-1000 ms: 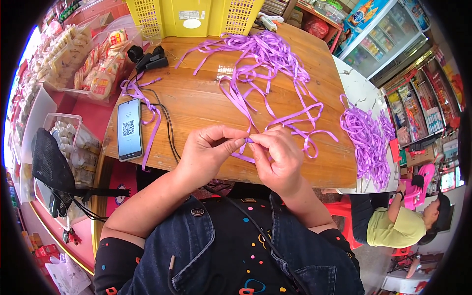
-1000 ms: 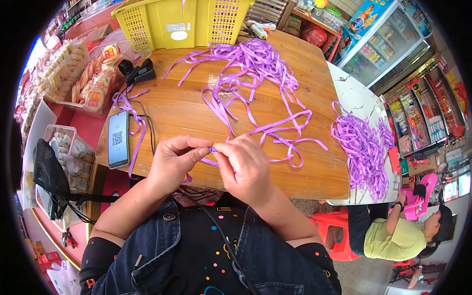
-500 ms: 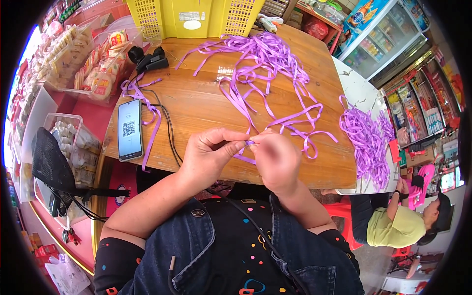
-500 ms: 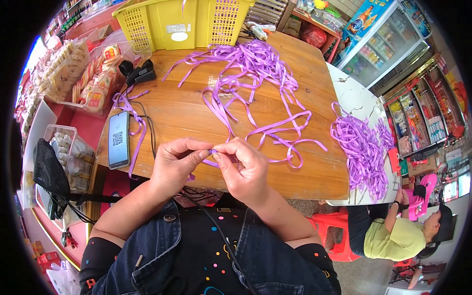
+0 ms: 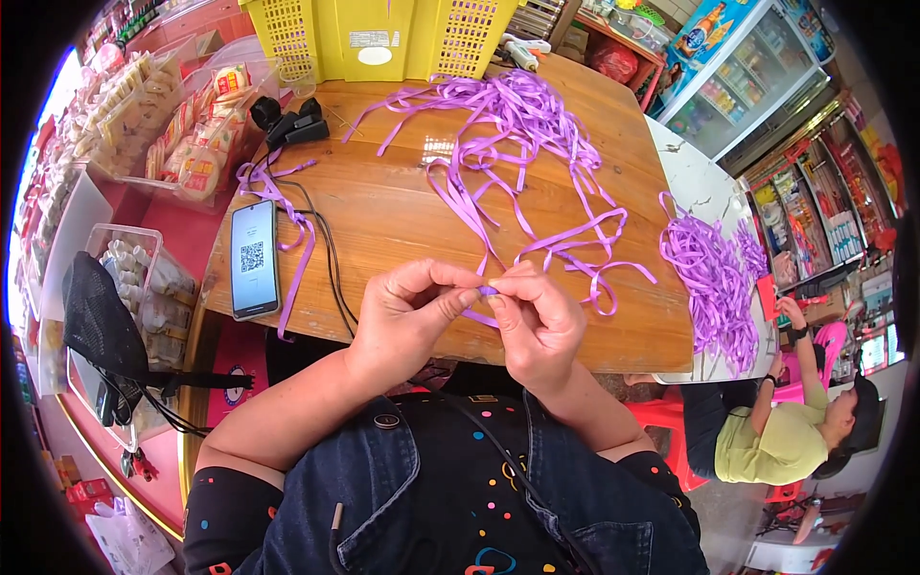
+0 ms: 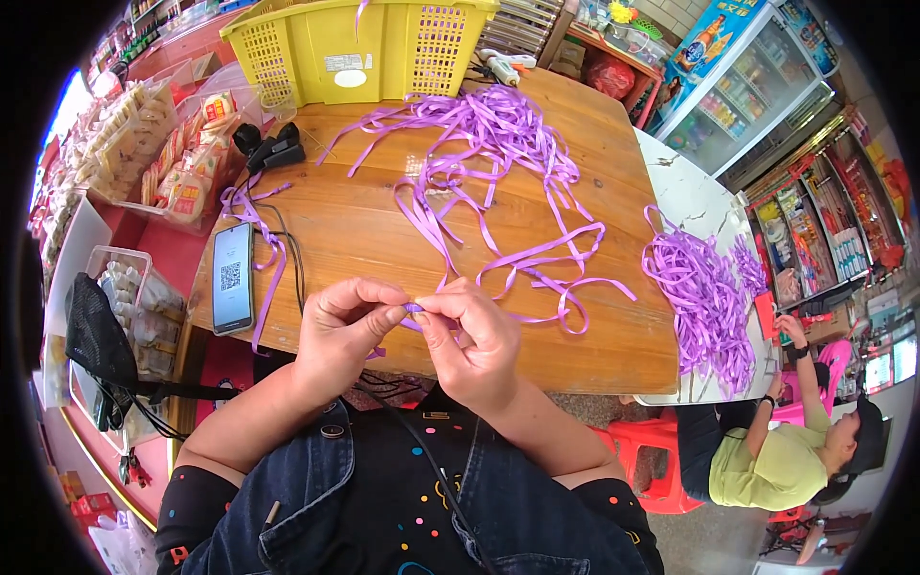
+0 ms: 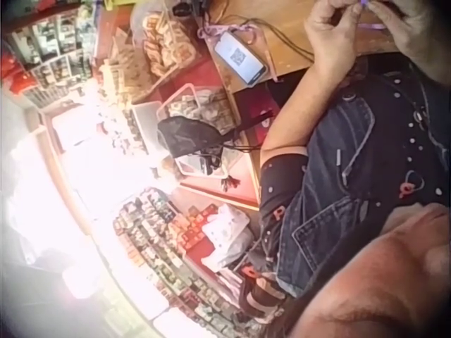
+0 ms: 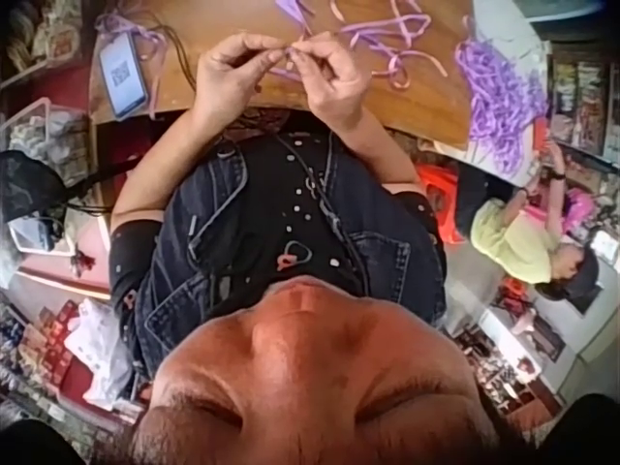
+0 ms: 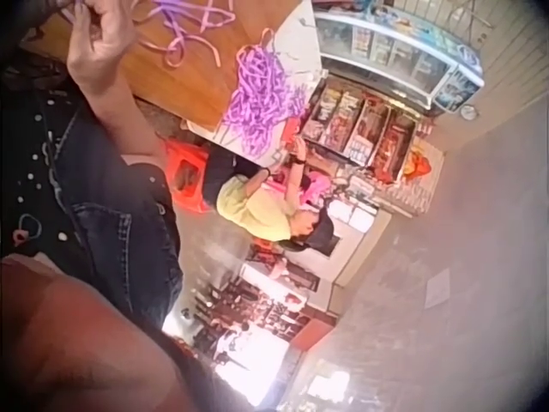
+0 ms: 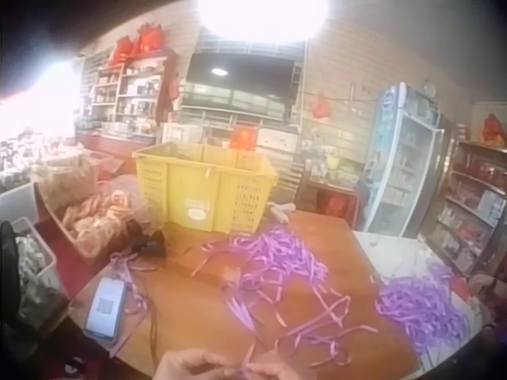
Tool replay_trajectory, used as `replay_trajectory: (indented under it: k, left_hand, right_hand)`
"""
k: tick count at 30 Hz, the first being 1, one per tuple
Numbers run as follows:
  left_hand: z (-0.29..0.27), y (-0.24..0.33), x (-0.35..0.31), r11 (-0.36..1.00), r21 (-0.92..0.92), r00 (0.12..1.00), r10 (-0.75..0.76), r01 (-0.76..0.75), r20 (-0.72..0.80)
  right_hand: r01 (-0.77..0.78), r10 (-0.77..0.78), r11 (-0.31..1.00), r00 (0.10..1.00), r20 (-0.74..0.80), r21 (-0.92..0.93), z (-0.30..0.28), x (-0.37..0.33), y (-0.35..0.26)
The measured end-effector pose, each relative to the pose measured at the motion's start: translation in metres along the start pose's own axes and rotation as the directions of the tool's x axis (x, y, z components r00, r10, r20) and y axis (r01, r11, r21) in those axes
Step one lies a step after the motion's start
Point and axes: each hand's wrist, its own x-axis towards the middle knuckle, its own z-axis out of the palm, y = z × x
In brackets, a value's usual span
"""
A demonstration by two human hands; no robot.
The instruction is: The person ties knots in purple ribbons by hand, pulling each ribbon taut before placing it onto a pile on the table.
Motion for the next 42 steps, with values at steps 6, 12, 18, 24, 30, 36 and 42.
replay_trajectory:
  k: [6,12,18,24,30,36,42]
  left_hand:
    - [-0.003,0.000,0.001,0.965,0.206,0.986,0.160,-0.164,0.036]
    - [-0.008,0.000,0.004,0.884,0.315,0.938,0.314,-0.345,0.146]
    - [-0.008,0.003,0.006,0.885,0.319,0.939,0.297,-0.339,0.173]
    - [-0.012,0.002,0.008,0.867,0.344,0.928,0.295,-0.361,0.230]
    - [-0.003,-0.002,0.007,0.999,-0.002,0.999,-0.034,0.034,0.028]
    - [-0.009,-0.005,0.008,0.883,0.410,0.972,0.181,-0.228,0.150]
    - [-0.015,0.000,0.009,0.731,0.561,0.922,0.303,-0.387,0.242]
  right_hand:
    - [0.151,-0.147,0.973,0.989,0.036,-0.173,-0.002,0.008,-0.007]
    - [0.160,-0.140,0.973,0.982,0.126,-0.169,-0.010,0.013,-0.011]
    - [0.139,-0.103,0.976,0.973,0.207,-0.168,-0.017,0.019,-0.015]
    - [-0.009,0.034,0.994,0.972,0.233,-0.108,-0.017,0.018,-0.015]
    - [0.154,-0.124,0.957,0.983,0.135,-0.244,-0.008,0.018,-0.011]
    - [0.233,-0.199,0.929,0.969,0.143,-0.286,-0.009,0.017,-0.011]
    - [0.274,-0.213,0.905,0.954,0.211,-0.325,-0.013,0.020,-0.012]
